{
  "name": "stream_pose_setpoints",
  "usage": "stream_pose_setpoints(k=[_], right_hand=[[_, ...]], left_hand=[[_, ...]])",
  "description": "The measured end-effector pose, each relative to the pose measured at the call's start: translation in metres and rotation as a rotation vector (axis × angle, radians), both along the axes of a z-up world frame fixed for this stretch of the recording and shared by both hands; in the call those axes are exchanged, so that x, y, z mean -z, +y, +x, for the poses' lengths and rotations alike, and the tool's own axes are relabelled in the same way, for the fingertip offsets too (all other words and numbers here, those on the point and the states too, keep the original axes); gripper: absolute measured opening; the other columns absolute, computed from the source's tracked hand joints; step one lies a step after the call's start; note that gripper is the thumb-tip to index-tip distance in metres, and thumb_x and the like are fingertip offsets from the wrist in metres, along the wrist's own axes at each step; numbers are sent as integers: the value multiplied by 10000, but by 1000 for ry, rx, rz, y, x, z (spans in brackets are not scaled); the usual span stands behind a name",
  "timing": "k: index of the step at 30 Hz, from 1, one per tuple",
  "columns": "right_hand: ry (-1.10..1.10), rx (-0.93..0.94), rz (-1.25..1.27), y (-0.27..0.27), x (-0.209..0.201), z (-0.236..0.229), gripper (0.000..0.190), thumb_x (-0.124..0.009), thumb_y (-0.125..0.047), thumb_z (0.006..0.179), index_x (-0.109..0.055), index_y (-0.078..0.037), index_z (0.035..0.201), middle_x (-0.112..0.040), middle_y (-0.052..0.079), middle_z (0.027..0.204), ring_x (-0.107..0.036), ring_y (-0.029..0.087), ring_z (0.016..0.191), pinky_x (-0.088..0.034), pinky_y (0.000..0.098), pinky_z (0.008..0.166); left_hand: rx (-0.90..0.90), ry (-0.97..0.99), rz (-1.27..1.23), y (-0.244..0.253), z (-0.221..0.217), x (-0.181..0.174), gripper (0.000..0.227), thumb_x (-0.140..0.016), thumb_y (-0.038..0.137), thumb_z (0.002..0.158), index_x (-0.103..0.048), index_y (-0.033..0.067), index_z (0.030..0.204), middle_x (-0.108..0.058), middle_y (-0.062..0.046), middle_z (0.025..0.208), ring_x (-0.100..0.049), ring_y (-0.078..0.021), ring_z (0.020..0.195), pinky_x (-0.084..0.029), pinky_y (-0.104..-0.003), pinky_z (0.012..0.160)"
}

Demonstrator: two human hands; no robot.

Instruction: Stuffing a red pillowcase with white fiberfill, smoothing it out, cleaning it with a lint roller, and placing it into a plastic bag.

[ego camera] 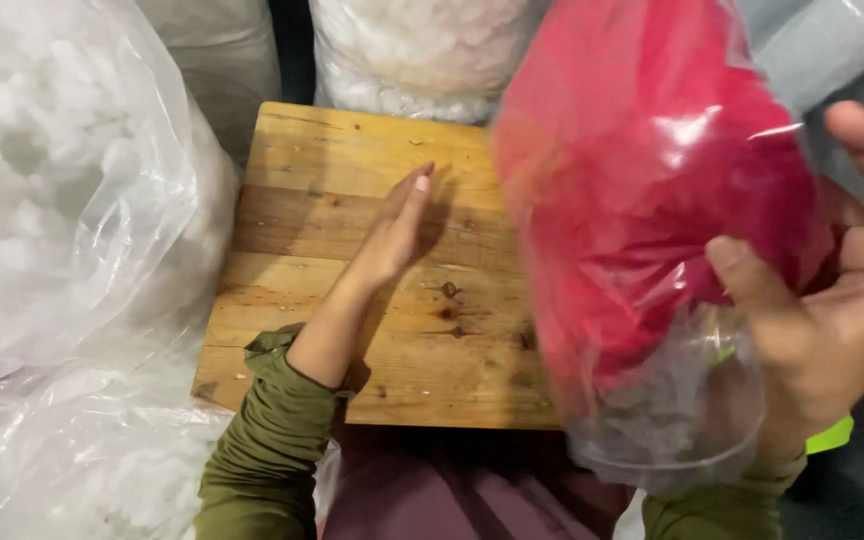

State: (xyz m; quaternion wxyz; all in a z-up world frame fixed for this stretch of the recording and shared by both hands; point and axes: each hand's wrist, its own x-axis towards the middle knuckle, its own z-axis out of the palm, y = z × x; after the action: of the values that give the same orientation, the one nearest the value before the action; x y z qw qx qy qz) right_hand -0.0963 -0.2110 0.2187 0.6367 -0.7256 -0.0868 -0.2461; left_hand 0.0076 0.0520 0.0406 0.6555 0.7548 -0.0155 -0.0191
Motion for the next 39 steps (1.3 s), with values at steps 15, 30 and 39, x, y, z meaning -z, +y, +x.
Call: stream_pose_setpoints(k=[15,30,39], right_hand=[[-310,-491,-979,71,90,72,513,-670,-422,963,-616,-127,1378,-633,176,1410,-611,342,1220,-504,541,1054],[259,-241,-1253,84,168,133,686,-572,-554,982,-354,-371,1606,-133,187,1711,-30,568,1521,-100,899,1030],[396,-334,-1331,88,175,145,682,-498,-617,981,-326,-402,1605,-66,136,1725,-7,534,1538,-118,884,1058]], left_hand=[[-7,47,5,64,7,-8,465,-533,424,950,-651,119,1280,-691,-44,1310,-626,-177,1209,-476,-331,1072],[49,-10,951,42,7,32,1107,-603,837,778,-165,343,1666,-3,-98,1743,-25,-567,1526,-164,-758,1182],[26,-36,1044,46,2,42,1101,-535,882,786,-194,310,1663,-54,-107,1732,-64,-534,1535,-195,-631,1245]])
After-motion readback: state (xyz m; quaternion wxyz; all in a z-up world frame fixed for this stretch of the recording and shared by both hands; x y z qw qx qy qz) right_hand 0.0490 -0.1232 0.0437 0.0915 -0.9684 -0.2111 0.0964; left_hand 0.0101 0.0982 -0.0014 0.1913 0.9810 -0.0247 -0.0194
